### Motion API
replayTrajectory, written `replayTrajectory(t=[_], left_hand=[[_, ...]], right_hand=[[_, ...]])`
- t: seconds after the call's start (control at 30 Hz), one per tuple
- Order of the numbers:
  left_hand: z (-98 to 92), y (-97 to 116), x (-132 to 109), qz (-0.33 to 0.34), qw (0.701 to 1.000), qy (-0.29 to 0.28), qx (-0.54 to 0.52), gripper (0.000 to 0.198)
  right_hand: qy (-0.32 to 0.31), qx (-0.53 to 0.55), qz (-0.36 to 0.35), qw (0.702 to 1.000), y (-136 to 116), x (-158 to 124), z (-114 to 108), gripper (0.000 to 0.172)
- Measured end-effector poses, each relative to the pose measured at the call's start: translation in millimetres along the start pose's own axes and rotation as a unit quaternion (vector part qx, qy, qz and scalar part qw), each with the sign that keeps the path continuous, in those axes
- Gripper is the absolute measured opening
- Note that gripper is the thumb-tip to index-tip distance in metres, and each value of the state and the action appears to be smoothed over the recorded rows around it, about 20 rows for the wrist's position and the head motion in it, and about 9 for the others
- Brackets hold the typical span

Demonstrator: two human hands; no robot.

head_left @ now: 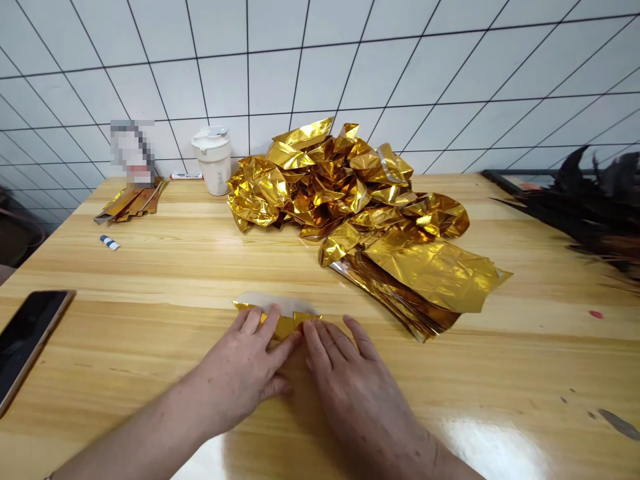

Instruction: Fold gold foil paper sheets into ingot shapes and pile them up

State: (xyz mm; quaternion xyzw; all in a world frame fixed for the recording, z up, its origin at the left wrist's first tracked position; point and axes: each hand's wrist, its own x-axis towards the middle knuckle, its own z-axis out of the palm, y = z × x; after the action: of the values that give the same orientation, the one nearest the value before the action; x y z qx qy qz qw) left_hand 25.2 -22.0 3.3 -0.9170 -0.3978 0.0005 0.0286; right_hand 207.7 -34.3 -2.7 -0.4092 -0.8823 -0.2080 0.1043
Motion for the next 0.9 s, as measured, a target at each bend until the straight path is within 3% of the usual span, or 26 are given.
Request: replayTrajectory(t=[0.43, 0.63, 0.8, 0.9], left_hand=[[-3.7, 0, -1, -0.001, 1.0, 0.0, -0.012, 0.066], [1.2, -1, -2, 0.011, 1.0, 0.003, -0.022, 0.05], [-0.2, -2, -2, 0.013, 0.999, 0.016, -0.029, 0.06], [-1.3, -7, -1, -0.007, 0.998, 0.035, -0.058, 0.054]], right_hand=[[0.008, 0.065, 0.0, 0.998, 5, 2, -2, 0.033], [-0.006, 0.113, -0.028, 0.993, -2, 7, -1, 0.031], [-0.024, 0.099, -0.024, 0.995, 3, 9, -1, 0.031], [-0.009, 0.117, -0.019, 0.993, 7, 11, 0, 0.031]])
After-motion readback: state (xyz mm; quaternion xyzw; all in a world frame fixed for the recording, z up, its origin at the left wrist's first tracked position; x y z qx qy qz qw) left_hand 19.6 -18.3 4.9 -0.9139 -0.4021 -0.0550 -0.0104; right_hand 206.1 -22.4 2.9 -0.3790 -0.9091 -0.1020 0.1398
